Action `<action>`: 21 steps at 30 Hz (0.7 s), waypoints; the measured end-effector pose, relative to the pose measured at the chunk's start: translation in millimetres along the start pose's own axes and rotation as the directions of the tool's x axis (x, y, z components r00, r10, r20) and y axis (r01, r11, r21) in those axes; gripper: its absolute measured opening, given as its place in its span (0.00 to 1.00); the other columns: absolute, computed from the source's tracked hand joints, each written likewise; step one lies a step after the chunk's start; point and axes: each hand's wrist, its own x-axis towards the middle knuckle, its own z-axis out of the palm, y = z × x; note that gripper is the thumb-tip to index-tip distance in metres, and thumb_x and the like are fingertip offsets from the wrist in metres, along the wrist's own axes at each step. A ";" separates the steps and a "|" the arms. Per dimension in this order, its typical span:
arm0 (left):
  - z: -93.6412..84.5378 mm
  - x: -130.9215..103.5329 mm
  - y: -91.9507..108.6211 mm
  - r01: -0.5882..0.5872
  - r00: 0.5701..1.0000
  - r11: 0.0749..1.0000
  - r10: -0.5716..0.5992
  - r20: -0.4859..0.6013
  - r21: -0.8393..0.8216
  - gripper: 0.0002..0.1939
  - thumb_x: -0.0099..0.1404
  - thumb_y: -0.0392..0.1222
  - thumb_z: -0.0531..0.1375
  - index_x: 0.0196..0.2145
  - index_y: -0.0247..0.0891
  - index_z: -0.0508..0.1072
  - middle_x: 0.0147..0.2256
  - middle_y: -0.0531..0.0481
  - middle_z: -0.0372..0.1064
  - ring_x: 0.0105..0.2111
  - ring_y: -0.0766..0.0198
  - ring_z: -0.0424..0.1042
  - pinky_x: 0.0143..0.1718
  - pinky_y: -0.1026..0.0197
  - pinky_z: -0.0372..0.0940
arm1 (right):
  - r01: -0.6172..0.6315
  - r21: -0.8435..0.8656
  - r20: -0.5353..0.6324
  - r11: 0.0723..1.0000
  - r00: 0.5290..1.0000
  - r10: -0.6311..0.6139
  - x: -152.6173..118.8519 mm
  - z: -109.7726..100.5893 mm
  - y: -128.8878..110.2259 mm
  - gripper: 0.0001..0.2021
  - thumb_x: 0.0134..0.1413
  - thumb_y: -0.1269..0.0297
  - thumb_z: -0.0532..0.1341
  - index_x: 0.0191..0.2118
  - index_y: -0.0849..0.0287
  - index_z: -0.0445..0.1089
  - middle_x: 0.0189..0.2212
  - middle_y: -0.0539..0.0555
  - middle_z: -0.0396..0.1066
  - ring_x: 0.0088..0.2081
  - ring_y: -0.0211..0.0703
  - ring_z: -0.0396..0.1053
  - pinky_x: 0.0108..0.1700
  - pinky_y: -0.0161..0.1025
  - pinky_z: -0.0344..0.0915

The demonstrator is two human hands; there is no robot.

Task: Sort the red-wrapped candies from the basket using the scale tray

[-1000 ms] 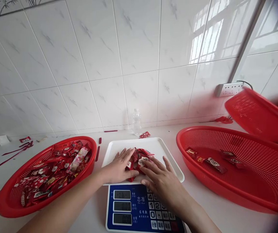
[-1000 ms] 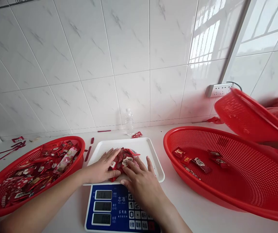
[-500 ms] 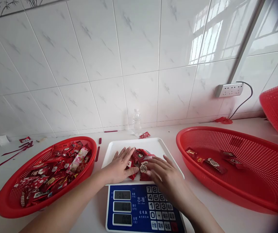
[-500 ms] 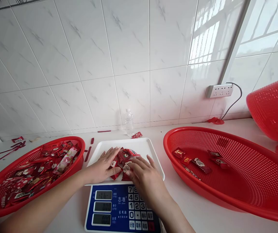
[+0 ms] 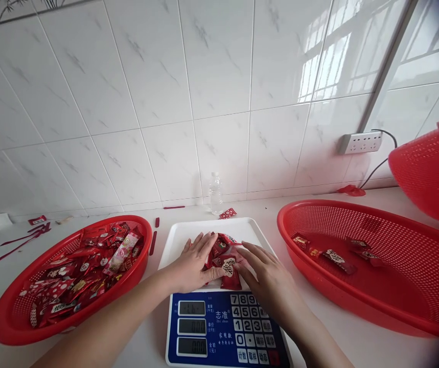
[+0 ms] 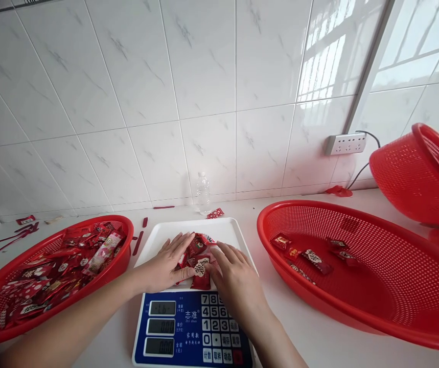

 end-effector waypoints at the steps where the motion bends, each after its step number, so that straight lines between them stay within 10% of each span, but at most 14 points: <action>1: -1.1 0.0 -0.2 -0.002 1.000 1.000 0.002 -0.005 -0.003 0.46 0.66 0.69 0.46 0.70 0.44 0.32 0.70 0.44 0.25 0.69 0.46 0.24 0.67 0.37 0.31 | 0.003 -0.020 -0.019 1.000 1.000 -0.003 -0.4 1.2 1.0 0.14 0.64 0.62 0.54 0.50 0.57 0.72 0.49 0.60 0.75 0.49 0.52 0.73 0.46 0.50 0.72; 13: -11.5 22.5 31.0 -0.082 0.997 0.989 0.080 0.021 0.127 0.42 0.65 0.70 0.45 0.67 0.39 0.51 0.70 0.41 0.37 0.69 0.46 0.29 0.67 0.37 0.34 | -0.018 -0.004 -0.071 1.000 0.997 0.017 -0.1 3.8 7.9 0.19 0.67 0.56 0.50 0.50 0.60 0.72 0.47 0.61 0.76 0.48 0.54 0.74 0.48 0.53 0.71; 21: -21.1 11.3 12.0 -0.125 0.983 0.987 0.109 -0.145 -0.106 0.31 0.68 0.64 0.48 0.58 0.42 0.66 0.67 0.44 0.51 0.69 0.51 0.39 0.67 0.46 0.44 | -0.027 0.021 -0.094 0.999 0.995 0.029 -0.7 4.5 7.0 0.20 0.68 0.55 0.48 0.49 0.60 0.72 0.45 0.61 0.77 0.47 0.53 0.74 0.48 0.53 0.71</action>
